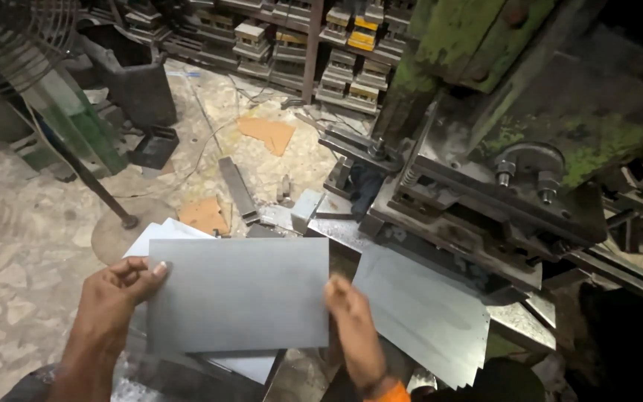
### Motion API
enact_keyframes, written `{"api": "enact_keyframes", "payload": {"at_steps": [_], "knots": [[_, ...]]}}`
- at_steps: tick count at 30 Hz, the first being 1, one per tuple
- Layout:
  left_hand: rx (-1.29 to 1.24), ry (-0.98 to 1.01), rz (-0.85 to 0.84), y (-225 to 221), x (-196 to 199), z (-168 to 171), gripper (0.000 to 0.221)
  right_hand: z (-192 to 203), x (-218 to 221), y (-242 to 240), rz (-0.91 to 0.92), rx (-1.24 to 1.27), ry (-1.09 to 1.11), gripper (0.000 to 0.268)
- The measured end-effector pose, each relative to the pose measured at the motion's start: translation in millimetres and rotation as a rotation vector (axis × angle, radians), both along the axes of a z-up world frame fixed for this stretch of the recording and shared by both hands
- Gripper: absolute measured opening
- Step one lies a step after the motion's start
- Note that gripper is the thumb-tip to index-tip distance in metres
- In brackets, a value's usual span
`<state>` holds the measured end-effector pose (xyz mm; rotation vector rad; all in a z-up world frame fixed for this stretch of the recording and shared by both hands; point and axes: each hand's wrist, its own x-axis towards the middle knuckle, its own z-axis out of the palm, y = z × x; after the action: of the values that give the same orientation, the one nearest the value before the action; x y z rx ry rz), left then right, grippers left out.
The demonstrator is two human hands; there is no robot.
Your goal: The worker is manually feeding metal sheets into an industrial stamping machine and removing the finished pieces.
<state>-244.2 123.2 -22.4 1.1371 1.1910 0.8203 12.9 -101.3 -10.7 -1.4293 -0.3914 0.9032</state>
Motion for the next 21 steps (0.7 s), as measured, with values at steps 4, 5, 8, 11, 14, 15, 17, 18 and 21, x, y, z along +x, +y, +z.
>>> {"api": "enact_keyframes", "payload": {"at_steps": [4,5,8,11,14,15,17,18,21], "knots": [[-0.018,0.082,-0.056,2.7,13.4,19.0,0.019,-2.3,27.8,18.2,0.013,0.072,-0.052,0.056],[0.021,0.021,-0.086,4.2,13.5,14.0,0.023,-0.5,34.2,19.5,0.078,0.161,-0.076,0.034],[0.105,-0.004,-0.070,1.6,16.6,12.4,0.028,-1.4,48.8,23.2,0.161,0.174,-0.085,0.019],[0.289,0.300,-0.025,-17.4,28.6,32.5,0.037,-0.5,45.1,29.3,0.146,0.053,-0.104,0.026],[0.419,0.583,0.012,-37.8,33.7,61.6,0.042,13.1,30.1,35.0,0.097,0.004,-0.105,0.018],[0.421,0.590,0.027,-42.8,36.6,71.3,0.038,18.7,26.0,35.5,0.057,-0.004,-0.075,0.020],[0.425,0.642,0.036,-49.6,37.8,80.5,0.037,12.4,23.3,38.9,0.027,-0.007,-0.123,0.019],[0.429,0.692,0.036,-53.7,39.3,84.7,0.036,9.1,22.4,39.2,-0.012,-0.013,-0.172,0.020],[0.485,0.716,0.010,-57.9,39.3,88.6,0.037,2.5,20.0,41.1,-0.043,-0.041,-0.156,0.018]]}}
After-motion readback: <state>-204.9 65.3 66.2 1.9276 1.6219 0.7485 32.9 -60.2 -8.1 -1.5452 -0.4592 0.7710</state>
